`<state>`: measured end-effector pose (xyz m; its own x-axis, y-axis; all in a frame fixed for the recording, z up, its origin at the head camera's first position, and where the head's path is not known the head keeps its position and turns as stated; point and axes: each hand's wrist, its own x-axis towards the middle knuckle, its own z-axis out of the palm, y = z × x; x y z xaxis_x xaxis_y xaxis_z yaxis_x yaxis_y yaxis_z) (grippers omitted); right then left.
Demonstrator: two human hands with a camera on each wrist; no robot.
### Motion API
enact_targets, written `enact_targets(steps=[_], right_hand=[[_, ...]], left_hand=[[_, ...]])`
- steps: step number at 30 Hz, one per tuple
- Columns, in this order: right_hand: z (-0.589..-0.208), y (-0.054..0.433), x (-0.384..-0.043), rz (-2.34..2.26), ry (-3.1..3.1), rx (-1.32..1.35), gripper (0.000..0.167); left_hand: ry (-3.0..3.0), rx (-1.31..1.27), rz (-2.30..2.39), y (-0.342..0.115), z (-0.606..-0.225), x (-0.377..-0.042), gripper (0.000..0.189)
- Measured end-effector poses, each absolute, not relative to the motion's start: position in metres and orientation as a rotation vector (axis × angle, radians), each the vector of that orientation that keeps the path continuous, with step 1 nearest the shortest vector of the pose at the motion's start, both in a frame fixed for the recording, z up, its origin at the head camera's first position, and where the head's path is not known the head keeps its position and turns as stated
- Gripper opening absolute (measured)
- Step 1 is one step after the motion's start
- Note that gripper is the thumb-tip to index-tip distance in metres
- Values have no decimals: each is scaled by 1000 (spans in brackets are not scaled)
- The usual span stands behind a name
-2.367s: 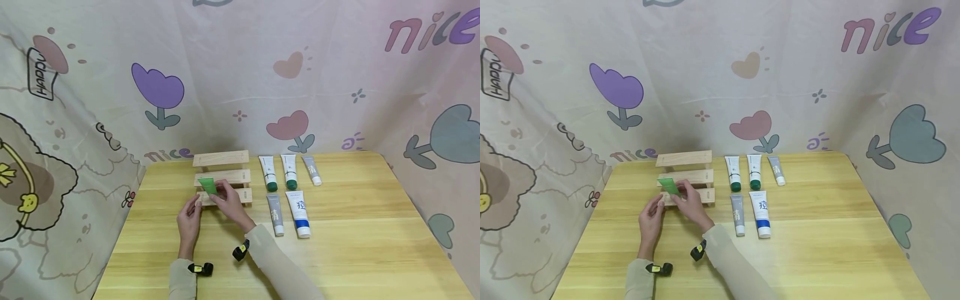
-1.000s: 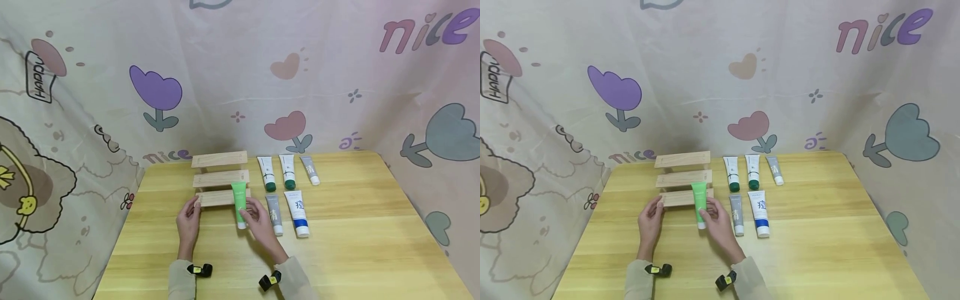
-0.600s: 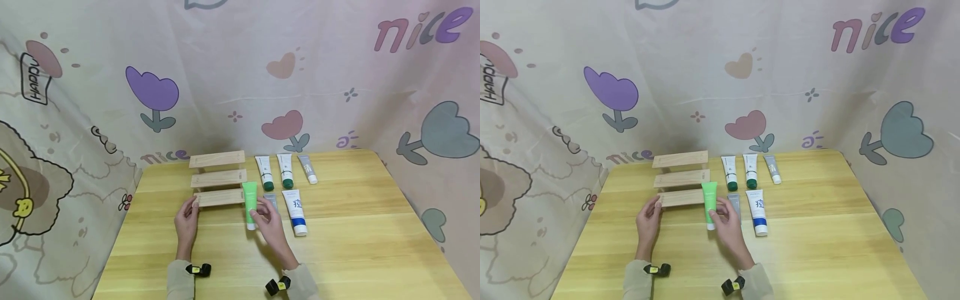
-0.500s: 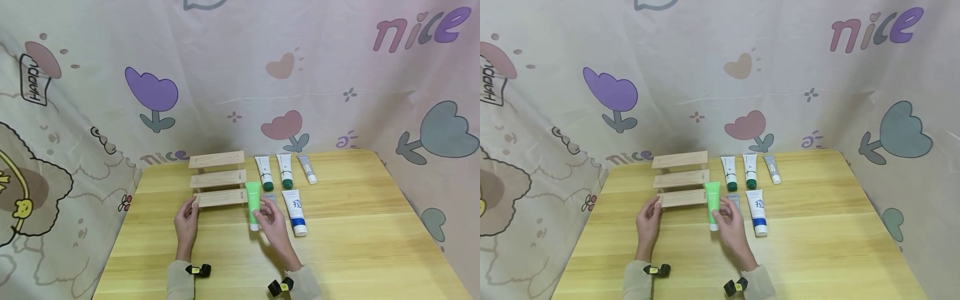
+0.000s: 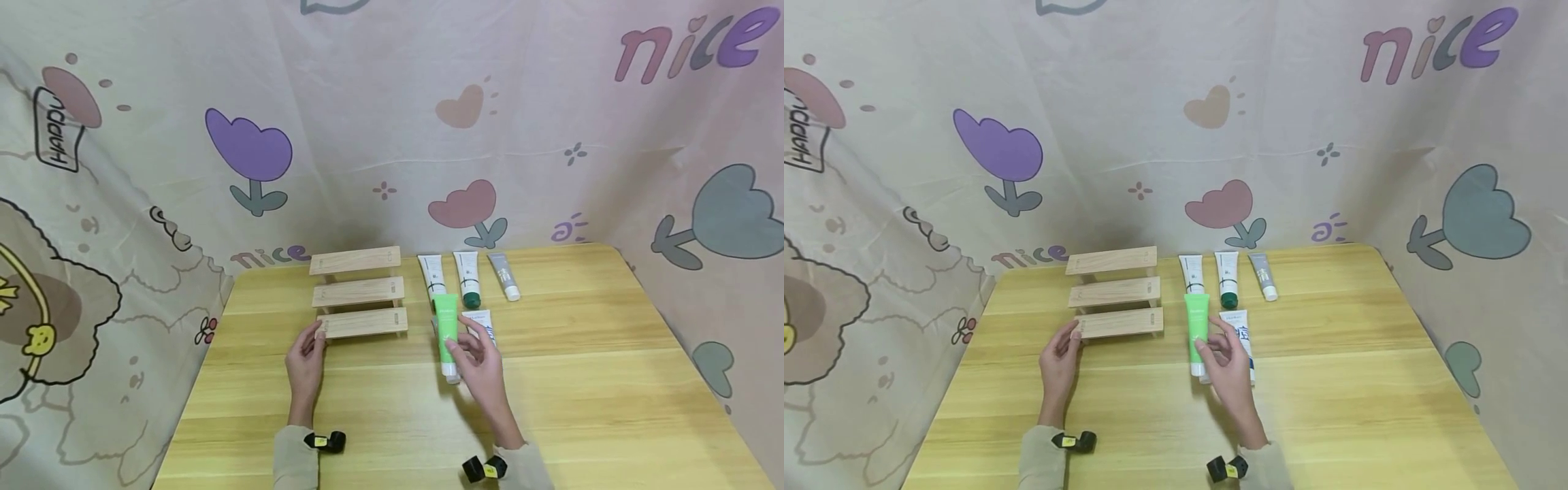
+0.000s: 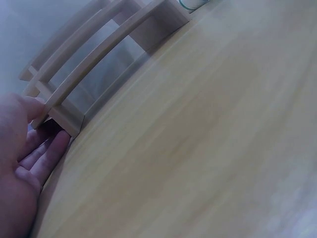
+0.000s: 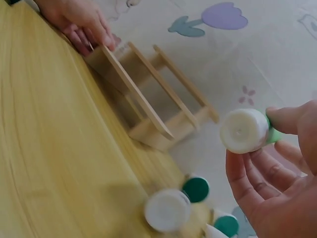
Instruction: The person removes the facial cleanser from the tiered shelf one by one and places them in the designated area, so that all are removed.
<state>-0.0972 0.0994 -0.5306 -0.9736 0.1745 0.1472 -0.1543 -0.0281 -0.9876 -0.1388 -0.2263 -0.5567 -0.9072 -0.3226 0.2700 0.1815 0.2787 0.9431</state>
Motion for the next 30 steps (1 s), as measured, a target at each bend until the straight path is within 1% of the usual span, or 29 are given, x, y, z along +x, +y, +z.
enact_targets(steps=[6, 17, 23, 30], right_hand=[[-531, 123, -95, 2024, -2017, -50, 48], [-544, 164, -94, 1953, -2021, -234, 46], [-547, 181, -92, 1899, -2046, -324, 46], [-554, 197, -92, 1813, -2138, -362, 46]], left_hand=[[-2150, 132, -1646, -226, -556, -140, 26], [-2156, 144, -1640, -226, -558, -139, 26], [-2153, 141, -1637, -227, -559, -139, 26], [-2141, 123, -1638, -226, -560, -140, 26]])
